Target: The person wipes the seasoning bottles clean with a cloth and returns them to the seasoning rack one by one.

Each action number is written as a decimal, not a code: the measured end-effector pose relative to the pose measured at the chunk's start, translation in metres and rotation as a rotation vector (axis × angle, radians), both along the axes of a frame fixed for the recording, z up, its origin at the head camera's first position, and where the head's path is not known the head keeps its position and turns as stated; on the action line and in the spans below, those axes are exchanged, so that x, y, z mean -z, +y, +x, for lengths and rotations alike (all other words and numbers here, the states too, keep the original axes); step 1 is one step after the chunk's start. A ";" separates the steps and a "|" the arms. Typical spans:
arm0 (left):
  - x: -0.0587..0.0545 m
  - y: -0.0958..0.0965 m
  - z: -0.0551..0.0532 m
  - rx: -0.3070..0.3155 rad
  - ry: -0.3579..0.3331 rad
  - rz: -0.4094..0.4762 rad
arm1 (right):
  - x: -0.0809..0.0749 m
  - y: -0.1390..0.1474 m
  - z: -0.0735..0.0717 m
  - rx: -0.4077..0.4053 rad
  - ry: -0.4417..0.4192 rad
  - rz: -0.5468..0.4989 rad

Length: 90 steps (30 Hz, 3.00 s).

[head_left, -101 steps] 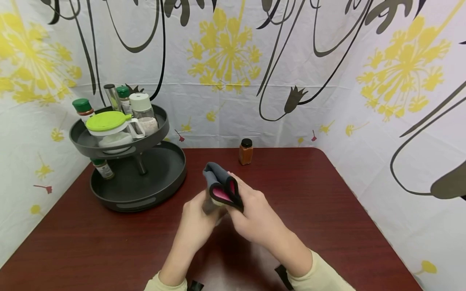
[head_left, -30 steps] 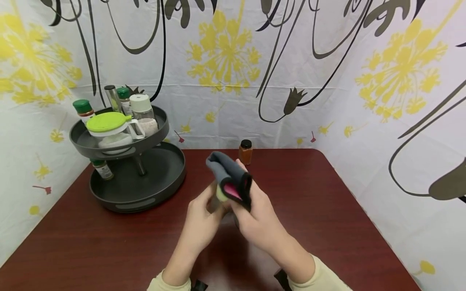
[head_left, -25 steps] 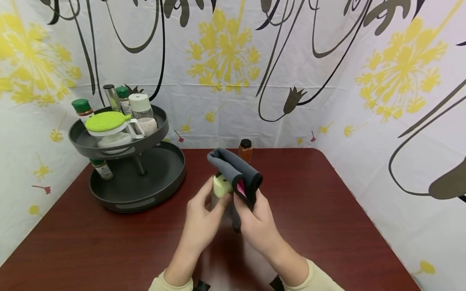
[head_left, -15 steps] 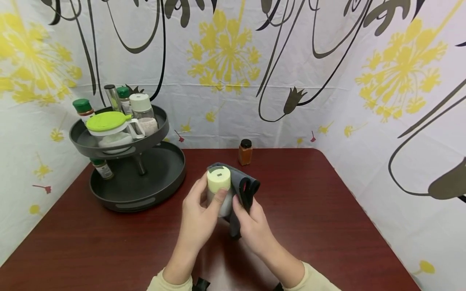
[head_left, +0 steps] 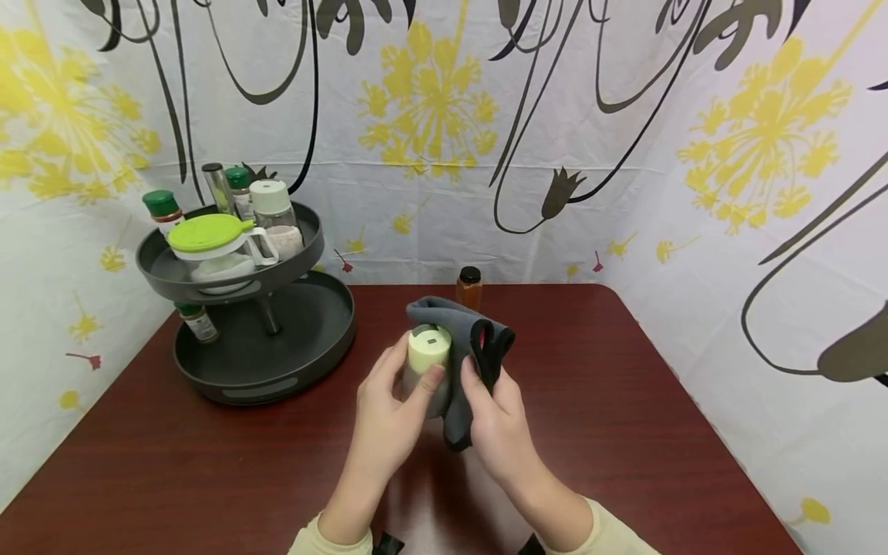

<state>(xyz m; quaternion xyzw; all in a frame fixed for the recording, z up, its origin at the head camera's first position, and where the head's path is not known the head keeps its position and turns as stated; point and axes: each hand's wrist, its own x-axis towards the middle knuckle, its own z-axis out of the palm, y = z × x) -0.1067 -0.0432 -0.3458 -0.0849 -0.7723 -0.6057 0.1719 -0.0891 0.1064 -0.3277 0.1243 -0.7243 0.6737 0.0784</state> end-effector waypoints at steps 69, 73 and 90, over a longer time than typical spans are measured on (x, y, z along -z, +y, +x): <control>0.002 0.007 -0.001 0.016 0.024 0.106 | 0.002 0.000 0.010 0.018 0.126 0.108; -0.002 0.004 -0.001 -0.010 0.032 0.117 | 0.012 -0.002 0.010 0.019 0.119 0.129; 0.002 0.007 0.002 0.026 0.019 0.070 | -0.014 0.006 0.009 0.037 0.054 0.035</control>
